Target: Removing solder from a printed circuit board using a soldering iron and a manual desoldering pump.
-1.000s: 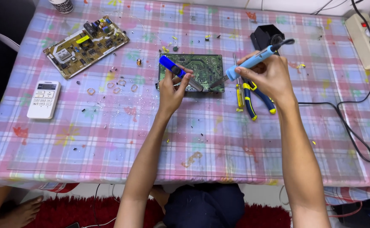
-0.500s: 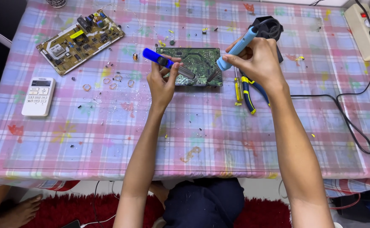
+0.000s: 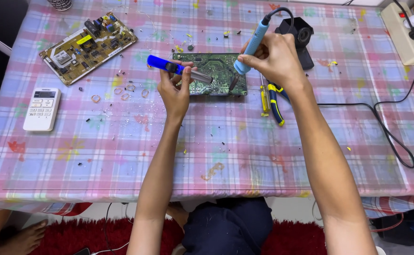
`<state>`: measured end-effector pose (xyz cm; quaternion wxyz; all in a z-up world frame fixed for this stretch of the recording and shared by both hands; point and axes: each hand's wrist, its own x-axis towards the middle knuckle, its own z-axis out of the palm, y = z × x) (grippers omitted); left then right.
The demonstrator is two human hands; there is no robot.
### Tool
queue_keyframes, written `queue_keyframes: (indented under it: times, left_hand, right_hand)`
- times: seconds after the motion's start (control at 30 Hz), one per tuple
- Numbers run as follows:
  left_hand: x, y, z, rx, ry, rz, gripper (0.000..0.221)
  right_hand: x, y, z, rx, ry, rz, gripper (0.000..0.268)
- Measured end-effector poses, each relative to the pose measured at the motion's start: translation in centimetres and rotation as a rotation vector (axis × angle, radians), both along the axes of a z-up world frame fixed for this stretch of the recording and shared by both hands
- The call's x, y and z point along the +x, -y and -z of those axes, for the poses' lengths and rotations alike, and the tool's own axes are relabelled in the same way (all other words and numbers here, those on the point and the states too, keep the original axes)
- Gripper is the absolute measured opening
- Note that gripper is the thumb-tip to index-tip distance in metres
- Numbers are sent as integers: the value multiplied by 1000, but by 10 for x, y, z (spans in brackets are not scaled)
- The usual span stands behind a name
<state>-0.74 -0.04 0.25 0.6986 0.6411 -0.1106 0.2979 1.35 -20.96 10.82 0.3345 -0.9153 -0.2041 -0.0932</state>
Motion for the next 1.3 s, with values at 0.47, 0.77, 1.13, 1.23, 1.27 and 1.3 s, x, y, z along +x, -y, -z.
queue_keyframes:
  times: [0.47, 0.77, 1.13, 1.23, 1.27, 1.3]
  left_hand:
    - [0, 0, 3, -58, -23, 52, 19]
    - [1, 14, 12, 53, 11, 115, 19]
    - [5, 21, 19, 179, 56, 140, 17]
    - [4, 21, 17, 202, 64, 130, 17]
    - [4, 21, 16, 204, 68, 125, 16]
    - [4, 20, 15, 207, 72, 120, 15]
  right_hand:
    - [8, 0, 15, 4, 75, 52, 19]
    - [1, 43, 57, 188, 236, 289, 18]
    - [3, 72, 148, 954, 183, 527, 9]
    - [4, 74, 153, 980, 203, 516, 9]
    - [4, 74, 153, 991, 215, 510, 9]
    - [4, 74, 153, 1003, 227, 505, 9]
